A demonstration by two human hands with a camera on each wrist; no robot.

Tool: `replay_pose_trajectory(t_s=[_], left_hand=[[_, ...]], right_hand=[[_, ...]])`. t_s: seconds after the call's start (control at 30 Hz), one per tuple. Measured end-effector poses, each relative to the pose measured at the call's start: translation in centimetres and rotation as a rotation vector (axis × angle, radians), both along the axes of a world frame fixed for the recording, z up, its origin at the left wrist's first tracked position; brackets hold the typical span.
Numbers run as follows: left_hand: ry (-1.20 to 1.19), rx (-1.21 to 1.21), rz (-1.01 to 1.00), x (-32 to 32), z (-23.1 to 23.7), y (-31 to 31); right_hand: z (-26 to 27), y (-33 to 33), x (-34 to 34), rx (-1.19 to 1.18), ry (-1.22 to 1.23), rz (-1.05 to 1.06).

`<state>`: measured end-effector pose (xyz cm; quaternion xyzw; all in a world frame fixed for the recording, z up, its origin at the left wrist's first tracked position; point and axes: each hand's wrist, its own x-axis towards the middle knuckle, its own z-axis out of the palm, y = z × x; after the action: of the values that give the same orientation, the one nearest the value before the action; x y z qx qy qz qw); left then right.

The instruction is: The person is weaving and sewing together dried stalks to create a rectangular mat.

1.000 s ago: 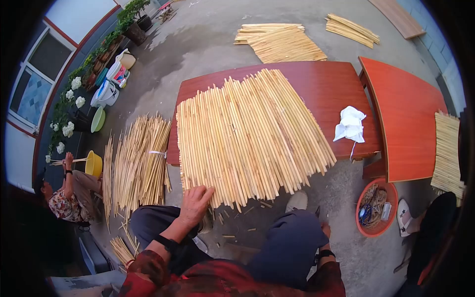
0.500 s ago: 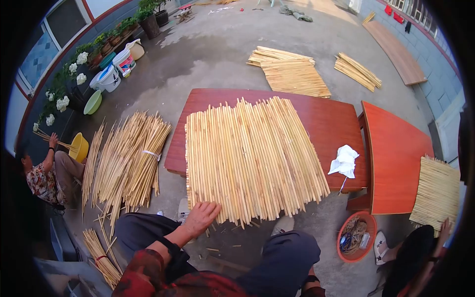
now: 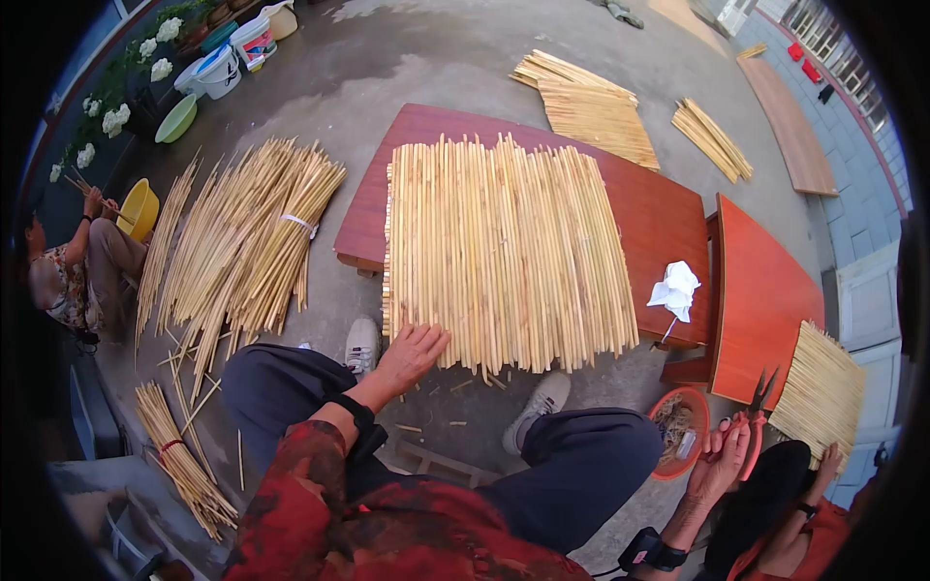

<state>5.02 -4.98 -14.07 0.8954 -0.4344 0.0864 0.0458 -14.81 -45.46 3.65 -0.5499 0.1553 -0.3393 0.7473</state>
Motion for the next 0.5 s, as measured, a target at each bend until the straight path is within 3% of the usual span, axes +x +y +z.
replay_pose_trajectory(t_s=[0.1, 0.13, 0.17, 0.23, 0.27, 0.33, 0.37, 0.43, 0.5], left_hand=[[0.036, -0.051, -0.011, -0.4, 0.0, 0.6], [0.066, -0.063, -0.024, -0.5, 0.1, 0.8], [0.065, -0.068, -0.029, -0.7, 0.2, 1.0], [0.283, -0.121, 0.027, -1.3, 1.3, 1.2], [0.281, -0.125, 0.023, -1.6, 2.3, 1.0], [1.018, -0.307, 0.292, -2.4, 5.0, 0.1], [1.017, -0.313, 0.293, -2.9, 5.5, 0.1], [1.578, -0.639, 0.143, -4.1, 6.4, 0.4], [1.617, -0.786, 0.096, -5.2, 9.1, 0.3]], right_hand=[[4.3, 4.5, 2.2, 0.145, 0.025, -0.026], [5.0, 6.3, 3.0, -0.023, 0.03, 0.115], [5.1, 7.7, 3.7, -0.028, 0.029, 0.11], [4.5, 10.0, 5.2, 0.145, 0.116, 0.445], [3.8, 11.1, 6.0, 0.192, 0.139, 0.481], [2.0, 13.1, 7.6, 0.257, 0.202, 0.523], [1.1, 14.1, 8.1, 0.277, 0.242, 0.53], [-1.4, 15.6, 8.9, 0.2, 0.342, 0.593], [-3.3, 17.8, 9.1, 0.055, 0.431, 0.6]])
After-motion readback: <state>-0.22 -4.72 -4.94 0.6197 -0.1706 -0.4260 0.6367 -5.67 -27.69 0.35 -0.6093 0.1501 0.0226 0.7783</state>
